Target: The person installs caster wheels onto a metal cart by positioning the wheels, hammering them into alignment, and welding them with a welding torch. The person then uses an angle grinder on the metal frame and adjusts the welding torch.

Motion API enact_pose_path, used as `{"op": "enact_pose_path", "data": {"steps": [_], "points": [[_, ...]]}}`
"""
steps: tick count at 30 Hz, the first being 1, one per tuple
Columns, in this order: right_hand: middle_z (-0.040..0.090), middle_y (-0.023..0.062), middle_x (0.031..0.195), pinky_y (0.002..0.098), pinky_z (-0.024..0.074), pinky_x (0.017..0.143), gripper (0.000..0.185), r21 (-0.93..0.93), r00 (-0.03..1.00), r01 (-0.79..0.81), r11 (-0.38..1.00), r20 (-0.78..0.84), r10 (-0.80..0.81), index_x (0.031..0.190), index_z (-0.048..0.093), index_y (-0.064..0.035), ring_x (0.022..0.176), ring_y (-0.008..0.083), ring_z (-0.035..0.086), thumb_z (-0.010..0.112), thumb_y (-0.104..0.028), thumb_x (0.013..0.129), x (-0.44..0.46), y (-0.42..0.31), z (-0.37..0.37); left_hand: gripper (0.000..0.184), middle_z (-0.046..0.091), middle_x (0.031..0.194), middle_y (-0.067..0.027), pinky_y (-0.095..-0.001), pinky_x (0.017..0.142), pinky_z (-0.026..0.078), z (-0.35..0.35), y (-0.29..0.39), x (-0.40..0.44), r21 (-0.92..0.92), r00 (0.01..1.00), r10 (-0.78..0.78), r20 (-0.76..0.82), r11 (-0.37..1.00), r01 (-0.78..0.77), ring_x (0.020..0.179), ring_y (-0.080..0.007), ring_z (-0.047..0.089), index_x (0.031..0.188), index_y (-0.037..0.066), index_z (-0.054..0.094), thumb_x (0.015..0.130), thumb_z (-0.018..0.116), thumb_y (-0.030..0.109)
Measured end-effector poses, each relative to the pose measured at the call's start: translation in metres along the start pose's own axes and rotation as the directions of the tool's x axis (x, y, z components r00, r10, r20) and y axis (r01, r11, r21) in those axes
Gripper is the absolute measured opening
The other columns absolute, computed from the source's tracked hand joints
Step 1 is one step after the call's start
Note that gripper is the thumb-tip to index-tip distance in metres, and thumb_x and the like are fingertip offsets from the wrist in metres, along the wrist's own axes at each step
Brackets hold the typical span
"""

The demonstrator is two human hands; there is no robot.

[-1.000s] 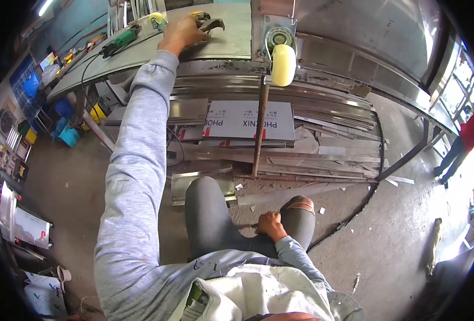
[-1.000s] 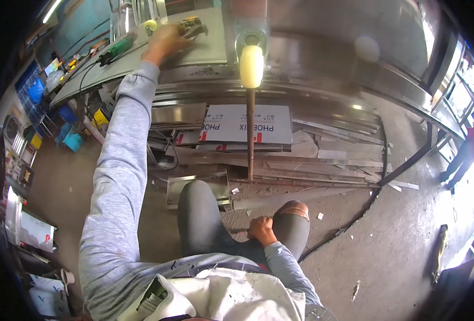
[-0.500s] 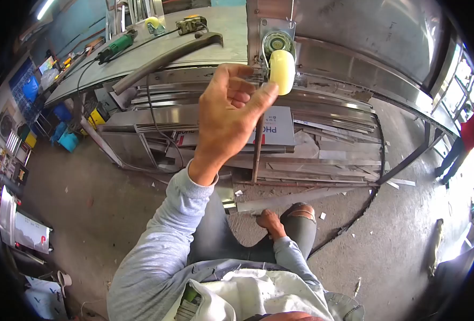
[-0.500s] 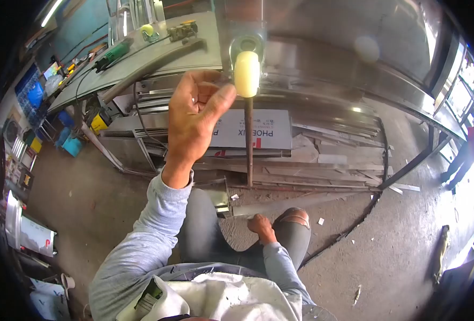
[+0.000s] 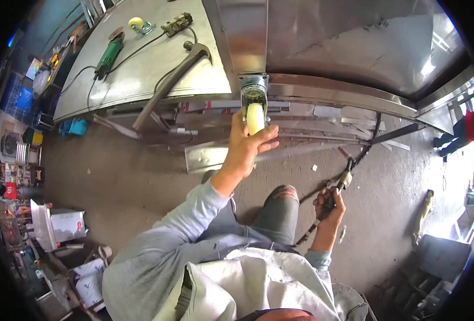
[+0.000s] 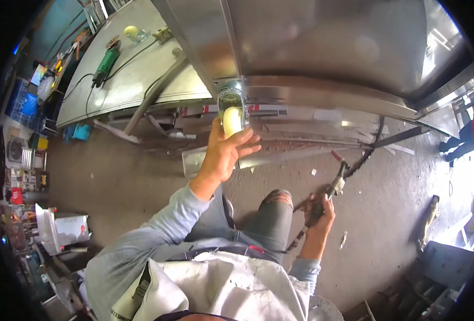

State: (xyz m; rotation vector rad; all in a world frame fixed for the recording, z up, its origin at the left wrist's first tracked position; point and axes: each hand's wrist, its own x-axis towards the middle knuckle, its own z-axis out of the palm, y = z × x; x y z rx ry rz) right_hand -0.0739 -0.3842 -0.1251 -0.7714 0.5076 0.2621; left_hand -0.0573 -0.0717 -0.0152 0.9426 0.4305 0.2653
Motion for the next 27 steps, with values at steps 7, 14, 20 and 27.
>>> {"op": "enact_pose_path", "data": {"steps": [7, 14, 20, 27], "points": [[0.062, 0.0099, 0.085, 0.0356, 0.0484, 0.050, 0.043, -0.194, 0.971, 0.177, 0.965, 0.195, -0.139, 0.144, 0.045, -0.0035, 0.058, 0.0178, 0.057, 0.057, -0.018, 0.104, -0.110, -0.049, 0.099, 0.061, 0.061, 0.095, -0.0118, -0.0418, 0.059, 0.065, 0.023, 0.026, 0.021, -0.097, 0.979, -0.164, -0.117, 0.983, 0.153, 0.069, -0.0225, 0.067, 0.123, 0.008, 0.038, 0.082, 0.083, 0.002], [0.060, 0.0103, 0.093, 0.0314, 0.0528, 0.058, 0.054, -0.398, 0.980, 0.119, 0.910, 0.194, -0.044, 0.153, 0.039, -0.0028, 0.064, 0.0169, 0.060, 0.055, -0.007, 0.102, -0.170, -0.064, 0.174, 0.038, 0.057, 0.079, -0.0077, -0.0370, 0.046, 0.054, 0.011, 0.014, 0.040, -0.244, 0.877, -0.474, -0.078, 0.862, 0.445, 0.053, -0.0165, 0.056, 0.105, 0.012, 0.053, 0.080, 0.081, 0.016], [0.061, 0.0086, 0.092, 0.0262, 0.0499, 0.055, 0.074, -0.609, 0.938, 0.334, 0.720, 0.290, -0.189, 0.171, 0.015, -0.0192, 0.059, 0.0107, 0.056, 0.047, -0.003, 0.106, -0.189, -0.060, 0.242, 0.037, 0.062, 0.079, -0.0102, -0.0459, 0.059, 0.066, 0.007, 0.029, 0.032, -0.277, 0.847, -0.531, 0.026, 0.810, 0.517, 0.058, -0.0205, 0.063, 0.104, 0.010, 0.059, 0.084, 0.084, 0.030], [0.051, -0.0003, 0.084, 0.0252, 0.0472, 0.053, 0.083, -0.789, 0.960, 0.260, 0.557, 0.148, -0.239, 0.171, 0.020, -0.0212, 0.059, 0.0060, 0.050, 0.049, 0.005, 0.098, -0.195, -0.025, 0.303, 0.042, 0.063, 0.077, -0.0077, -0.0439, 0.064, 0.066, 0.004, 0.035, 0.038, -0.193, 0.802, -0.587, 0.111, 0.779, 0.597, 0.060, -0.0185, 0.064, 0.106, 0.014, 0.057, 0.087, 0.085, 0.040]]}}
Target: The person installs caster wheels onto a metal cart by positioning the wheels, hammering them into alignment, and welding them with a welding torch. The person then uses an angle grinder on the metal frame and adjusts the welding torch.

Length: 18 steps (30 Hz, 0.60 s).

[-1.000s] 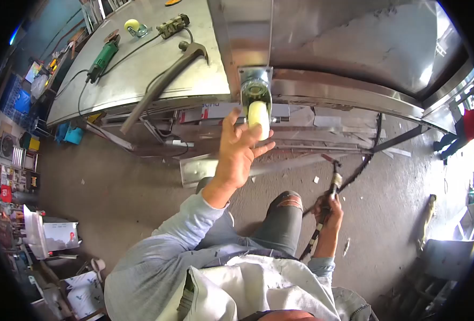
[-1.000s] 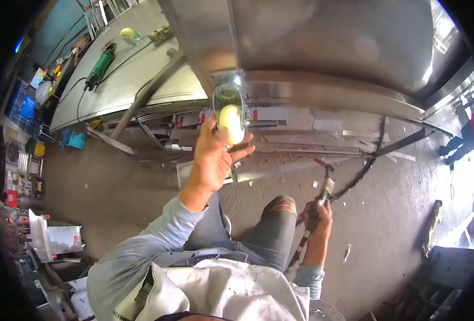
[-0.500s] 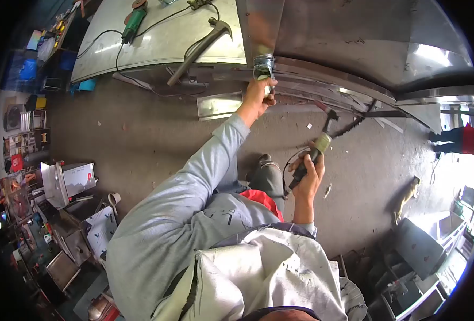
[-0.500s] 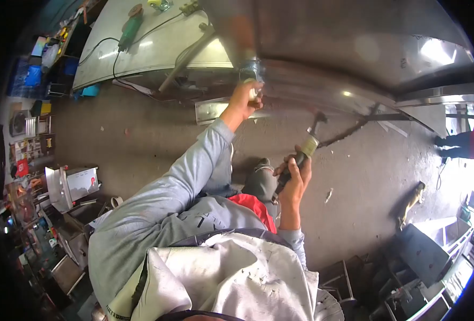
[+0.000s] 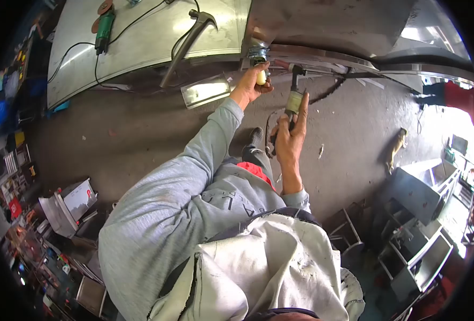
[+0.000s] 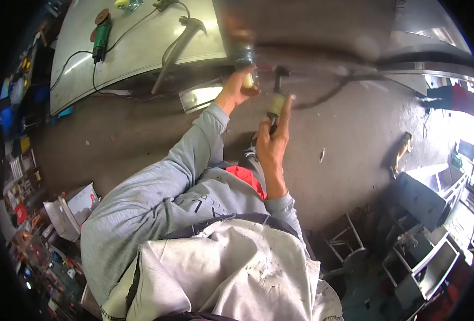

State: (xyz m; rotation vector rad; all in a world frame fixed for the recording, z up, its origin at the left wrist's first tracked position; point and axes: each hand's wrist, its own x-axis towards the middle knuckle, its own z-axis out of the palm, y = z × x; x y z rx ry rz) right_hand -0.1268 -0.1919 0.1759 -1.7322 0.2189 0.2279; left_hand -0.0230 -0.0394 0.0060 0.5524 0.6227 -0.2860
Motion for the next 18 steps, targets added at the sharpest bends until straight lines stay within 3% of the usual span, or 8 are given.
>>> {"op": "enact_pose_path", "data": {"steps": [4, 12, 13, 16, 18], "points": [[0.052, 0.0002, 0.084, 0.0260, 0.0490, 0.053, 0.089, -0.164, 0.994, 0.090, 0.982, -0.044, -0.098, 0.171, 0.021, -0.0199, 0.061, 0.0065, 0.052, 0.052, 0.006, 0.092, 0.011, 0.023, 0.023, 0.039, 0.064, 0.076, -0.0075, -0.0450, 0.065, 0.066, 0.003, 0.007, -0.003, 0.017, 0.998, -0.056, 0.040, 0.998, 0.056, 0.060, -0.0182, 0.065, 0.104, 0.014, 0.058, 0.088, 0.084, 0.038], [0.054, 0.0013, 0.084, 0.0281, 0.0523, 0.052, 0.089, -0.204, 0.989, 0.070, 0.977, -0.115, -0.095, 0.171, 0.022, -0.0172, 0.060, 0.0069, 0.052, 0.053, 0.004, 0.091, 0.006, 0.019, 0.057, 0.026, 0.063, 0.075, -0.0075, -0.0520, 0.073, 0.064, -0.005, 0.006, 0.001, -0.108, 0.981, -0.136, 0.140, 0.983, 0.151, 0.061, -0.0222, 0.064, 0.099, 0.013, 0.060, 0.088, 0.079, 0.028], [0.054, 0.0013, 0.084, 0.0281, 0.0516, 0.052, 0.089, -0.211, 0.988, 0.072, 0.975, -0.117, -0.099, 0.171, 0.022, -0.0170, 0.060, 0.0069, 0.052, 0.053, 0.004, 0.091, 0.005, 0.017, 0.060, 0.024, 0.063, 0.080, -0.0078, -0.0494, 0.072, 0.062, -0.006, 0.007, 0.000, -0.133, 0.975, -0.147, 0.163, 0.977, 0.170, 0.067, -0.0235, 0.064, 0.101, 0.013, 0.060, 0.090, 0.078, 0.025], [0.067, 0.0106, 0.106, 0.0295, 0.0508, 0.069, 0.088, -0.215, 0.989, -0.088, 0.973, -0.138, 0.059, 0.170, 0.025, -0.0167, 0.076, 0.0135, 0.055, 0.054, 0.000, 0.090, 0.001, 0.002, 0.069, 0.020, 0.062, 0.090, -0.0082, -0.0438, 0.070, 0.057, -0.011, 0.011, -0.004, -0.183, 0.961, -0.168, 0.218, 0.960, 0.209, 0.080, -0.0260, 0.064, 0.106, 0.011, 0.061, 0.092, 0.073, 0.021], [0.058, 0.0030, 0.088, 0.0277, 0.0480, 0.058, 0.088, -0.234, 0.988, -0.004, 0.972, -0.153, -0.032, 0.171, 0.022, -0.0164, 0.065, 0.0090, 0.053, 0.054, 0.003, 0.091, 0.003, 0.008, 0.075, 0.019, 0.062, 0.091, -0.0079, -0.0430, 0.072, 0.057, -0.013, 0.011, -0.004, -0.188, 0.955, -0.177, 0.239, 0.956, 0.224, 0.080, -0.0261, 0.064, 0.104, 0.010, 0.061, 0.092, 0.070, 0.021]]}}
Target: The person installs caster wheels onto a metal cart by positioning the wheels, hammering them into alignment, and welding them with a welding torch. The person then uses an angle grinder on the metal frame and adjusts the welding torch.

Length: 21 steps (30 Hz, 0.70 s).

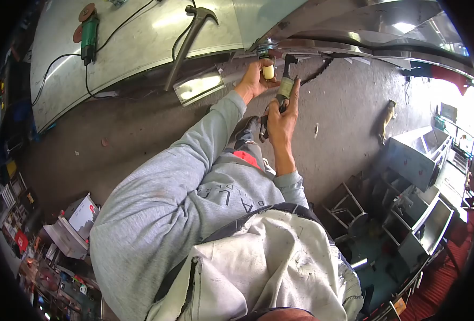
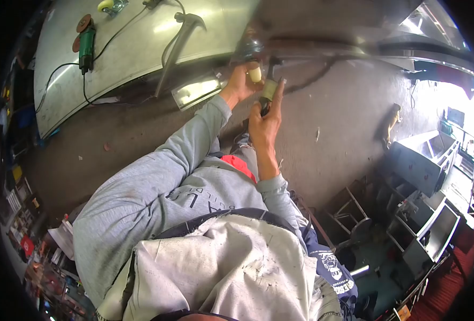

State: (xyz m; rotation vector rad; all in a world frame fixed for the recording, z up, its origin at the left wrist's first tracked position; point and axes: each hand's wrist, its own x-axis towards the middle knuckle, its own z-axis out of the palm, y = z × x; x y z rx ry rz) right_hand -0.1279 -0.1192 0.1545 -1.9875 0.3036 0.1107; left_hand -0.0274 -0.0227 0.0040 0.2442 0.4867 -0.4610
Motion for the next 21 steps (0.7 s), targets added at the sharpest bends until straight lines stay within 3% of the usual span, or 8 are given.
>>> {"op": "enact_pose_path", "data": {"steps": [1, 7, 9, 10, 13, 15, 18, 21], "points": [[0.054, -0.0008, 0.079, 0.0267, 0.0466, 0.052, 0.089, -0.004, 0.999, 0.042, 0.999, -0.020, -0.042, 0.171, 0.021, -0.0162, 0.060, 0.0067, 0.052, 0.053, 0.004, 0.091, 0.000, 0.003, 0.004, 0.019, 0.062, 0.091, -0.0079, -0.0427, 0.073, 0.057, -0.001, -0.001, 0.001, -0.011, 1.000, -0.004, -0.004, 1.000, 0.004, 0.081, -0.0261, 0.064, 0.104, 0.010, 0.062, 0.092, 0.068, 0.023], [0.057, 0.0002, 0.079, 0.0266, 0.0465, 0.051, 0.088, 0.020, 0.999, 0.033, 0.999, -0.038, -0.032, 0.171, 0.022, -0.0149, 0.059, 0.0069, 0.054, 0.054, 0.003, 0.091, 0.000, 0.002, 0.019, 0.022, 0.064, 0.091, -0.0066, -0.0431, 0.084, 0.054, -0.010, -0.003, 0.010, -0.061, 0.999, -0.046, 0.024, 0.997, 0.048, 0.088, -0.0256, 0.063, 0.099, 0.011, 0.063, 0.094, 0.063, 0.032], [0.057, 0.0015, 0.085, 0.0266, 0.0454, 0.057, 0.089, 0.029, 0.999, -0.025, 0.999, -0.043, 0.026, 0.171, 0.023, -0.0145, 0.065, 0.0079, 0.050, 0.054, 0.002, 0.089, -0.002, -0.006, 0.022, 0.022, 0.064, 0.091, -0.0058, -0.0437, 0.085, 0.053, -0.008, -0.002, 0.010, -0.077, 0.998, -0.051, 0.030, 0.996, 0.053, 0.089, -0.0251, 0.063, 0.097, 0.012, 0.064, 0.094, 0.062, 0.034], [0.058, 0.0022, 0.088, 0.0266, 0.0448, 0.060, 0.089, 0.032, 0.997, -0.054, 0.998, -0.046, 0.055, 0.170, 0.024, -0.0144, 0.068, 0.0084, 0.048, 0.053, 0.002, 0.088, -0.003, -0.009, 0.022, 0.021, 0.064, 0.091, -0.0053, -0.0434, 0.084, 0.053, -0.007, -0.001, 0.008, -0.074, 0.998, -0.049, 0.037, 0.996, 0.052, 0.088, -0.0250, 0.063, 0.096, 0.012, 0.064, 0.094, 0.062, 0.033], [0.058, 0.0016, 0.079, 0.0270, 0.0471, 0.050, 0.087, 0.063, 0.999, 0.017, 0.998, -0.049, -0.014, 0.171, 0.021, -0.0149, 0.056, 0.0086, 0.056, 0.053, 0.004, 0.092, 0.000, 0.006, 0.025, 0.019, 0.064, 0.091, -0.0042, -0.0430, 0.082, 0.053, -0.001, 0.000, 0.000, -0.067, 0.998, -0.045, 0.037, 0.997, 0.047, 0.086, -0.0247, 0.062, 0.096, 0.013, 0.064, 0.094, 0.062, 0.032], [0.058, 0.0020, 0.079, 0.0275, 0.0481, 0.049, 0.087, 0.166, 0.998, -0.041, 0.985, -0.040, 0.048, 0.171, 0.019, -0.0150, 0.055, 0.0092, 0.057, 0.052, 0.005, 0.093, -0.003, 0.001, 0.027, 0.018, 0.064, 0.090, -0.0038, -0.0432, 0.080, 0.053, 0.004, 0.002, -0.004, -0.065, 0.999, -0.043, 0.012, 0.997, 0.044, 0.085, -0.0247, 0.062, 0.096, 0.014, 0.064, 0.094, 0.063, 0.031], [0.057, 0.0022, 0.078, 0.0281, 0.0495, 0.048, 0.086, 0.235, 0.996, -0.074, 0.969, -0.024, 0.081, 0.171, 0.018, -0.0150, 0.055, 0.0096, 0.057, 0.051, 0.005, 0.094, -0.007, -0.008, 0.030, 0.029, 0.061, 0.081, -0.0121, -0.0471, 0.067, 0.055, 0.008, 0.000, -0.003, -0.085, 0.998, 0.003, -0.061, 0.996, -0.008, 0.068, -0.0290, 0.060, 0.093, 0.008, 0.061, 0.087, 0.071, 0.034], [0.056, 0.0016, 0.077, 0.0287, 0.0502, 0.048, 0.086, 0.228, 0.997, -0.065, 0.972, -0.022, 0.072, 0.171, 0.016, -0.0154, 0.054, 0.0100, 0.056, 0.050, 0.005, 0.095, -0.010, -0.007, 0.032, 0.029, 0.061, 0.081, -0.0106, -0.0459, 0.068, 0.055, 0.006, -0.002, 0.001, -0.086, 0.999, -0.005, -0.043, 0.996, 0.001, 0.069, -0.0274, 0.060, 0.094, 0.009, 0.062, 0.087, 0.071, 0.035]]}}
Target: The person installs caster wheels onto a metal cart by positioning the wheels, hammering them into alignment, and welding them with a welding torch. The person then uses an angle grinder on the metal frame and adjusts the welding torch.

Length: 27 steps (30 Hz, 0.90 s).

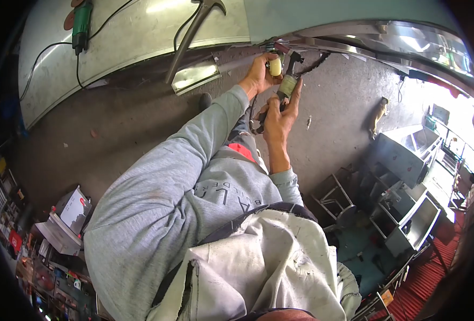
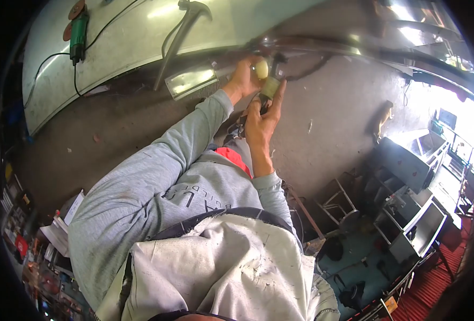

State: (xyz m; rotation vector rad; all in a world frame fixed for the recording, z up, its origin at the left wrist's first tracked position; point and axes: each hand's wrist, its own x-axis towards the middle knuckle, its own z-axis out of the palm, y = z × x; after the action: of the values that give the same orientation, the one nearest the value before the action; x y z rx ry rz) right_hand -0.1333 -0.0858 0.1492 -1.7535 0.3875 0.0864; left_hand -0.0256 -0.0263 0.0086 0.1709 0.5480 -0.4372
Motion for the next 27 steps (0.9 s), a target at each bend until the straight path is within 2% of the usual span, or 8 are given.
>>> {"op": "enact_pose_path", "data": {"steps": [10, 13, 15, 16, 17, 22, 25, 27], "points": [[0.056, 0.0015, 0.078, 0.0261, 0.0500, 0.054, 0.088, -0.103, 0.982, 0.175, 0.979, -0.050, -0.181, 0.171, 0.006, -0.0118, 0.059, 0.0092, 0.056, 0.054, 0.004, 0.099, -0.011, 0.034, 0.029, 0.026, 0.070, 0.092, -0.0066, -0.0452, 0.081, 0.056, -0.001, 0.002, 0.000, -0.093, 0.994, 0.050, 0.094, 0.995, -0.042, 0.085, -0.0255, 0.067, 0.099, 0.010, 0.067, 0.089, 0.068, 0.034], [0.062, 0.0148, 0.114, 0.0272, 0.0509, 0.062, 0.088, -0.126, 0.962, 0.253, 0.959, -0.075, -0.264, 0.171, 0.006, -0.0083, 0.072, 0.0147, 0.062, 0.057, 0.001, 0.100, -0.018, 0.024, 0.044, 0.031, 0.073, 0.099, -0.0093, -0.0480, 0.087, 0.055, -0.013, 0.008, 0.000, -0.038, 0.985, 0.040, 0.168, 0.999, -0.034, 0.092, -0.0289, 0.069, 0.103, 0.007, 0.069, 0.088, 0.067, 0.033], [0.045, 0.0301, 0.156, 0.0295, 0.0546, 0.071, 0.088, -0.115, 0.980, 0.187, 0.975, -0.042, -0.193, 0.170, 0.005, -0.0059, 0.087, 0.0217, 0.069, 0.058, -0.002, 0.100, -0.019, 0.027, 0.043, 0.033, 0.074, 0.100, -0.0112, -0.0488, 0.088, 0.055, -0.016, 0.011, -0.004, 0.000, 0.973, 0.097, 0.210, 0.995, -0.099, 0.094, -0.0308, 0.069, 0.104, 0.005, 0.070, 0.088, 0.068, 0.034], [0.042, 0.0318, 0.158, 0.0297, 0.0551, 0.071, 0.088, -0.141, 0.964, 0.247, 0.959, -0.061, -0.258, 0.170, 0.005, -0.0061, 0.088, 0.0219, 0.070, 0.058, -0.002, 0.100, -0.019, 0.028, 0.044, 0.035, 0.075, 0.101, -0.0122, -0.0493, 0.088, 0.055, -0.016, 0.014, -0.006, 0.019, 0.965, 0.122, 0.231, 0.991, -0.130, 0.095, -0.0318, 0.069, 0.105, 0.004, 0.071, 0.089, 0.068, 0.034], [0.040, 0.0335, 0.160, 0.0298, 0.0556, 0.072, 0.088, -0.167, 0.944, 0.305, 0.938, -0.080, -0.321, 0.170, 0.006, -0.0063, 0.088, 0.0220, 0.071, 0.058, -0.002, 0.100, -0.020, 0.029, 0.049, 0.045, 0.071, 0.102, -0.0170, -0.0535, 0.086, 0.057, -0.021, 0.017, -0.005, 0.019, 0.954, 0.095, 0.285, 0.994, -0.105, 0.089, -0.0381, 0.069, 0.123, 0.002, 0.066, 0.097, 0.061, 0.038], [0.052, 0.0380, 0.145, 0.0380, 0.0567, 0.072, 0.087, -0.090, 0.953, 0.271, 0.958, -0.114, -0.280, 0.169, 0.004, -0.0022, 0.081, 0.0309, 0.071, 0.057, -0.001, 0.100, -0.019, 0.051, 0.062, 0.045, 0.074, 0.103, -0.0225, -0.0570, 0.096, 0.055, -0.024, 0.029, -0.012, 0.189, 0.943, 0.002, 0.333, 0.979, -0.069, 0.090, -0.0380, 0.071, 0.113, 0.001, 0.069, 0.092, 0.072, 0.041], [0.045, 0.0413, 0.151, 0.0430, 0.0574, 0.084, 0.085, -0.116, 0.926, 0.341, 0.933, -0.131, -0.355, 0.168, 0.008, 0.0023, 0.104, 0.0431, 0.071, 0.058, -0.002, 0.099, -0.014, 0.072, 0.071, 0.045, 0.073, 0.106, -0.0249, -0.0632, 0.108, 0.051, -0.020, 0.035, -0.021, 0.188, 0.948, -0.108, 0.299, 0.981, 0.053, 0.098, -0.0402, 0.072, 0.111, -0.002, 0.070, 0.090, 0.074, 0.038], [0.044, 0.0420, 0.151, 0.0463, 0.0560, 0.092, 0.084, -0.253, 0.831, 0.485, 0.837, -0.165, -0.531, 0.167, 0.011, 0.0052, 0.118, 0.0496, 0.066, 0.058, -0.001, 0.098, -0.009, 0.078, 0.073, 0.048, 0.073, 0.107, -0.0256, -0.0645, 0.110, 0.049, -0.019, 0.038, -0.025, 0.212, 0.955, -0.116, 0.273, 0.976, 0.058, 0.099, -0.0404, 0.072, 0.113, -0.003, 0.069, 0.088, 0.075, 0.037]]}}
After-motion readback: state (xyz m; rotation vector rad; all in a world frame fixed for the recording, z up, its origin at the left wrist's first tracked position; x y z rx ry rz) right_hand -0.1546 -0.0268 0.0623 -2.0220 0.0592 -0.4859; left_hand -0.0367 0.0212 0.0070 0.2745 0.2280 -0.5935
